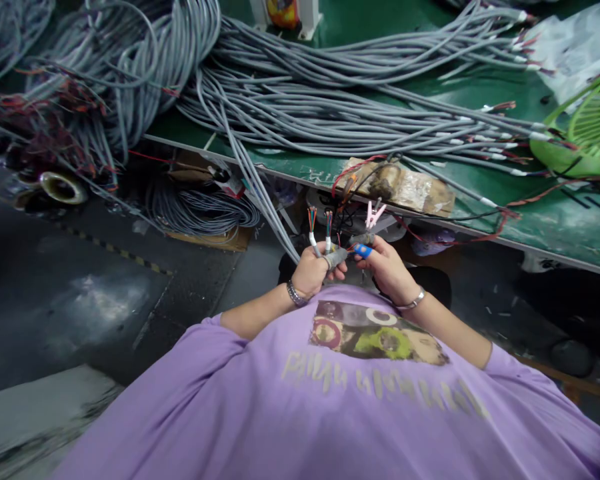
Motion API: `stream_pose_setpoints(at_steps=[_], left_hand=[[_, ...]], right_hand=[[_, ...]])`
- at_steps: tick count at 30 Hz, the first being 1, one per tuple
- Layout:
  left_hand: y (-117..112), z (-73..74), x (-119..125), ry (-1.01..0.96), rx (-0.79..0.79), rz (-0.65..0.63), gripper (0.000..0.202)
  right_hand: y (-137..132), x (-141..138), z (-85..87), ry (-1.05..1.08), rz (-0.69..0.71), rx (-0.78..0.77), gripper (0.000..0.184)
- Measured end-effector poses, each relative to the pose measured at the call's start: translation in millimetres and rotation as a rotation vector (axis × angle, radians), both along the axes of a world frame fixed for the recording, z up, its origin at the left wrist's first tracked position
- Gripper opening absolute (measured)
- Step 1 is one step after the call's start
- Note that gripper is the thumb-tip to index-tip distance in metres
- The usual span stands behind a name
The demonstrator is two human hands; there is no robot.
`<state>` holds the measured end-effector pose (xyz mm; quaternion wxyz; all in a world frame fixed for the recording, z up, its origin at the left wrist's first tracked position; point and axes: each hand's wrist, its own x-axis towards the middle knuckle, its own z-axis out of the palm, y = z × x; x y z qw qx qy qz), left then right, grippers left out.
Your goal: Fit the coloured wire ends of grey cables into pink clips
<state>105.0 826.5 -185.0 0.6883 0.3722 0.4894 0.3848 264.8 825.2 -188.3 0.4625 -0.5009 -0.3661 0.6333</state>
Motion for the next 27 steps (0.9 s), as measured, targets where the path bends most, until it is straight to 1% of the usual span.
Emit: stream_pose_setpoints(at_steps=[2,4,8,12,15,17,19,21,23,24,26,27], left_hand=[[-0.3,-0.5,0.8,0.02,0.013,-0.024,0.035],[-0.4,-1.9,1.7,0.036,0.022,-0.049,0.032],[-0.5,-3.6,4.2,0.07,0.028,-0.076,0.028],[0.2,-1.1,8.4,0.066,0.037,-0.06,0.035],[0.3,0.8,11.2,0.045,0.024,-0.026,0.042],[-0.6,1.1,11.5,0.04,0.015,-0.031,0.044],[-2.2,1.0,10.2,0.05,0.016,-0.071,0.044],[-3.9,1.2,7.8,0.06,0.022,-0.107,0.041],[-4.7,2.0,5.3,0.054,0.018,-0.082,0.038],[-4.5,2.6,4.4,0.046,0.01,-0.048,0.037],[-3.4,3.8,3.4,0.031,-0.01,0.023,0.036],[-2.5,4.3,3.3,0.028,-0.016,0.045,0.036]], right_hand=[[4.2,-1.4,4.4,-0.015,0.079,0.042,0.038],[7.5,-4.9,9.1,-0.024,0.118,0.071,0.04],[8.2,-9.6,13.7,-0.003,0.057,0.064,0.036],[2.5,-9.3,11.1,0.052,-0.035,0.049,0.034],[-0.3,-11.4,7.0,0.13,-0.092,-0.018,0.033],[1.1,-12.8,3.6,0.184,-0.108,-0.074,0.035],[5.4,-11.3,0.1,0.219,-0.153,-0.136,0.036],[11.0,-5.6,-2.6,0.26,-0.228,-0.211,0.04],[14.4,2.4,-3.8,0.316,-0.258,-0.283,0.042],[14.5,6.1,-3.7,0.337,-0.236,-0.308,0.042],[11.2,10.4,-2.4,0.342,-0.121,-0.32,0.045],[8.5,10.6,-1.4,0.324,-0.058,-0.302,0.047]])
